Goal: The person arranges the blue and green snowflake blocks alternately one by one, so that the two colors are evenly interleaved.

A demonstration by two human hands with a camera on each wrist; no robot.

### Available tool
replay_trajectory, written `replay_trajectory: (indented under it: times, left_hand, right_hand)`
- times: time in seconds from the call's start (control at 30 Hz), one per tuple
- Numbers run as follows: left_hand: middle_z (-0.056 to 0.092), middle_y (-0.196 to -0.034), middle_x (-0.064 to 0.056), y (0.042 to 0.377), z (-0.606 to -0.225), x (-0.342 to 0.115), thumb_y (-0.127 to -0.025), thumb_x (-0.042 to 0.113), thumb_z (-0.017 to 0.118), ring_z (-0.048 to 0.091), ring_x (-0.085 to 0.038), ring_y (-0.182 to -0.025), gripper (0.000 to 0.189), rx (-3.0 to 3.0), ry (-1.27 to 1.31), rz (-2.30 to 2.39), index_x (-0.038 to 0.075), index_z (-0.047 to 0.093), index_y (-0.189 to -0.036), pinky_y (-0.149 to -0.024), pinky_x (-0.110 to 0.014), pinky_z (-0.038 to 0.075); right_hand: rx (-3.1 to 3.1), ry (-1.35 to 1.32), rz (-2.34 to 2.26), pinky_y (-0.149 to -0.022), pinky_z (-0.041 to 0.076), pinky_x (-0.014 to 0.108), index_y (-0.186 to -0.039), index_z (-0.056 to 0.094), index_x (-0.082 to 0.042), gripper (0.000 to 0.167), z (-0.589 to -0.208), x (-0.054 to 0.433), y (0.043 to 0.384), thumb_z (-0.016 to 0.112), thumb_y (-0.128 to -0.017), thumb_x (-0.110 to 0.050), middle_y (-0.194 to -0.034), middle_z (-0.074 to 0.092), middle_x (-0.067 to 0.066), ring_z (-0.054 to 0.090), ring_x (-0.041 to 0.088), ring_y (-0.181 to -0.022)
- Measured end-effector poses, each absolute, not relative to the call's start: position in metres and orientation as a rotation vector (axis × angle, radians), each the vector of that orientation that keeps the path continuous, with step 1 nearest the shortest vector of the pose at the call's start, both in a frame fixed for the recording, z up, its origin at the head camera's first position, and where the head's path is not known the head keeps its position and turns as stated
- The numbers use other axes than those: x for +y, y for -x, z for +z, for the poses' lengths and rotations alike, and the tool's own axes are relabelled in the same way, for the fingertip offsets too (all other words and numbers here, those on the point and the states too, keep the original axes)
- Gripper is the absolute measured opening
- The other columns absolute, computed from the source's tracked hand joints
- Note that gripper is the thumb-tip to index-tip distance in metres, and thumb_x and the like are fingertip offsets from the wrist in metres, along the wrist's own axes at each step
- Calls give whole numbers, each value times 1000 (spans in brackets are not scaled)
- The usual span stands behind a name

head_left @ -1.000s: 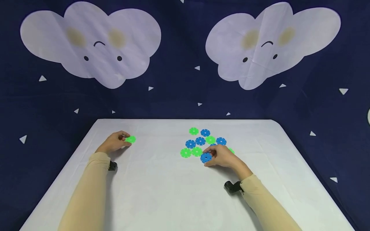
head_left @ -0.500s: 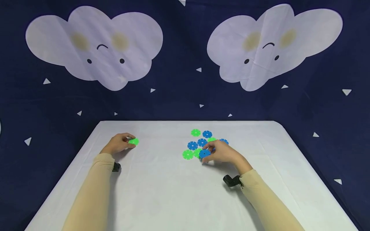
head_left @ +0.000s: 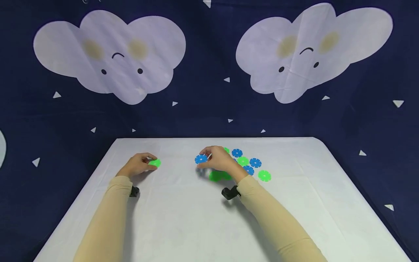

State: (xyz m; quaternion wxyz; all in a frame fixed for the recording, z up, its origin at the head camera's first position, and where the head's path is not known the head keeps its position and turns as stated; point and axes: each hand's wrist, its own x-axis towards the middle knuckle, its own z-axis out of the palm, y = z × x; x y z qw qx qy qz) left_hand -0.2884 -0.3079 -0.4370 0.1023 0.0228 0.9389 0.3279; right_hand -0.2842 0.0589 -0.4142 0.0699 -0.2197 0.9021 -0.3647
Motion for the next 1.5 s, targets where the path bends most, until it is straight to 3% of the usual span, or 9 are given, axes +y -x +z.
replay_trajectory:
  times: [0.23, 0.5, 0.57, 0.73, 0.87, 1.1, 1.5]
  left_hand:
    - [62, -116, -17, 283, -442, -307, -91, 23, 86, 56, -25, -96, 52, 2758, -69, 990, 6, 70, -137, -76, -30, 45]
    - [64, -111, -13, 289, -451, -299, -89, 25, 88, 54, -25, -99, 47, 2780, -128, 996, 9, 75, -132, -80, -32, 44]
    - [65, -112, -13, 290, -452, -299, -89, 25, 88, 55, -26, -101, 47, 2792, -132, 993, 9, 75, -131, -81, -33, 44]
    - [65, -115, -14, 287, -454, -299, -90, 24, 88, 54, -28, -104, 47, 2792, -121, 999, 9, 75, -132, -84, -34, 44]
    - [63, -112, -14, 285, -450, -300, -90, 24, 88, 53, -27, -102, 46, 2781, -123, 996, 9, 74, -131, -82, -33, 44]
    - [64, -113, -15, 285, -445, -306, -91, 23, 87, 53, -28, -104, 44, 2791, -113, 973, 9, 74, -131, -85, -35, 42]
    - [63, -113, -15, 284, -447, -306, -91, 22, 86, 52, -30, -107, 45, 2796, -110, 980, 8, 74, -132, -89, -38, 42]
  right_hand:
    - [2767, 582, -1042, -91, 58, 38, -132, 75, -13, 54, -423, 9, 295, 91, -87, -38, -119, 74, 7, 67, 21, -103]
    - [2776, 483, -986, -80, 56, 31, -127, 76, -13, 53, -437, -31, 296, 91, -86, -43, -109, 71, 1, 61, 14, -93]
    - [2799, 474, -956, -82, 57, 31, -128, 76, -13, 54, -439, -40, 297, 91, -86, -43, -109, 72, 1, 62, 14, -94]
    - [2875, 410, -832, -100, 58, 40, -130, 75, -15, 55, -444, -58, 296, 89, -87, -47, -124, 70, 6, 64, 23, -116]
    - [2922, 313, -776, -107, 51, 49, -132, 74, -20, 55, -453, -69, 295, 88, -88, -51, -131, 66, 8, 60, 29, -125]
    - [2910, 274, -816, -106, 47, 49, -139, 68, -25, 60, -457, -80, 295, 85, -89, -53, -138, 63, 10, 57, 30, -129]
    - [2829, 270, -910, -106, 42, 47, -138, 67, -21, 49, -460, -75, 302, 79, -94, -39, -139, 61, 11, 52, 30, -131]
